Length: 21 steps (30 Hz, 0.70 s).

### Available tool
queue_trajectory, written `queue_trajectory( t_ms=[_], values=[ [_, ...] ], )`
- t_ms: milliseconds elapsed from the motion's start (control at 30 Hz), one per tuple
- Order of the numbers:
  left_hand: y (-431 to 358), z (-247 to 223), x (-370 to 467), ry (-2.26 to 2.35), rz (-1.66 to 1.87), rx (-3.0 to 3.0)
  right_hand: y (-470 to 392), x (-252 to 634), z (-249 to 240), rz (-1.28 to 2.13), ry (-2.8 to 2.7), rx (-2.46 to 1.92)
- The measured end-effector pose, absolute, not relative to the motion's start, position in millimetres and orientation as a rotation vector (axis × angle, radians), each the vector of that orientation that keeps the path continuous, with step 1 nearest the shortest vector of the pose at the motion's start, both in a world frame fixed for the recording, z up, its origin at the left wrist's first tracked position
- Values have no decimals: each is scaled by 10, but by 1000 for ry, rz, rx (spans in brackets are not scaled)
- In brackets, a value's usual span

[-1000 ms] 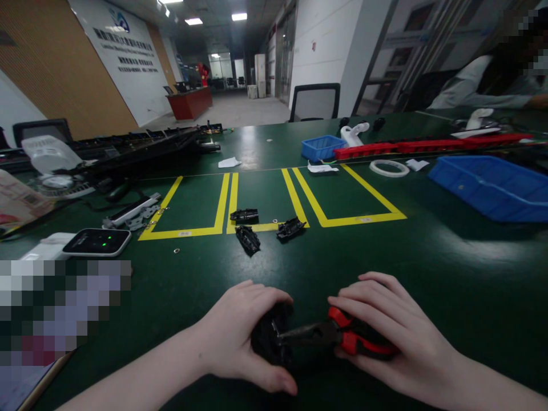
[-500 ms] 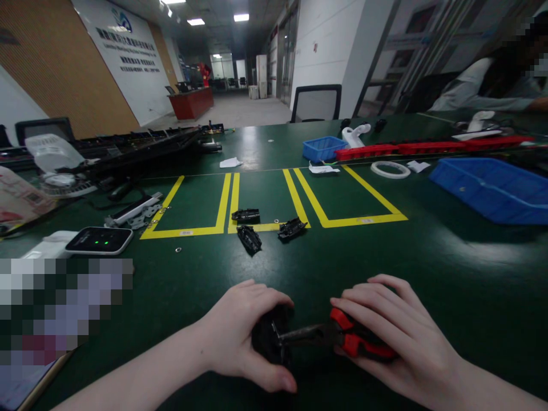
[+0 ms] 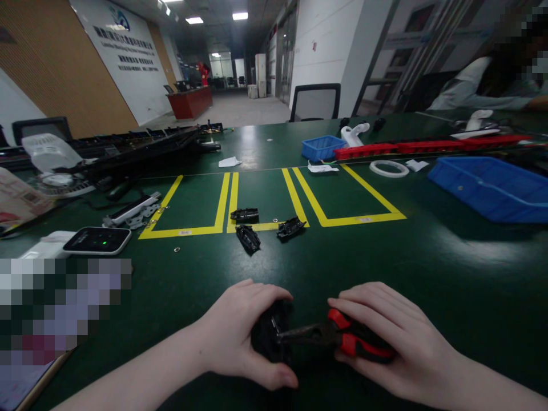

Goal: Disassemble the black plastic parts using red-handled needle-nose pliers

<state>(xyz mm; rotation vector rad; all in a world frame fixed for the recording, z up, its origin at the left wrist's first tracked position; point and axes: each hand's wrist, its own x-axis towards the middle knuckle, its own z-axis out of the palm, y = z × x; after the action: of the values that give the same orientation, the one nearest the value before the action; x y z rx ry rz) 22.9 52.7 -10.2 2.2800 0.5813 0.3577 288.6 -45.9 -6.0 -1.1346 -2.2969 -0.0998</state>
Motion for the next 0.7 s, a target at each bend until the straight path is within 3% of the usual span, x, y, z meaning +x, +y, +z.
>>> queue_trajectory(
  t_ms=[700],
  values=[
    [476,-136,225,661,423,2434,-497,2855,-35,-3,-2309,-1178]
  ],
)
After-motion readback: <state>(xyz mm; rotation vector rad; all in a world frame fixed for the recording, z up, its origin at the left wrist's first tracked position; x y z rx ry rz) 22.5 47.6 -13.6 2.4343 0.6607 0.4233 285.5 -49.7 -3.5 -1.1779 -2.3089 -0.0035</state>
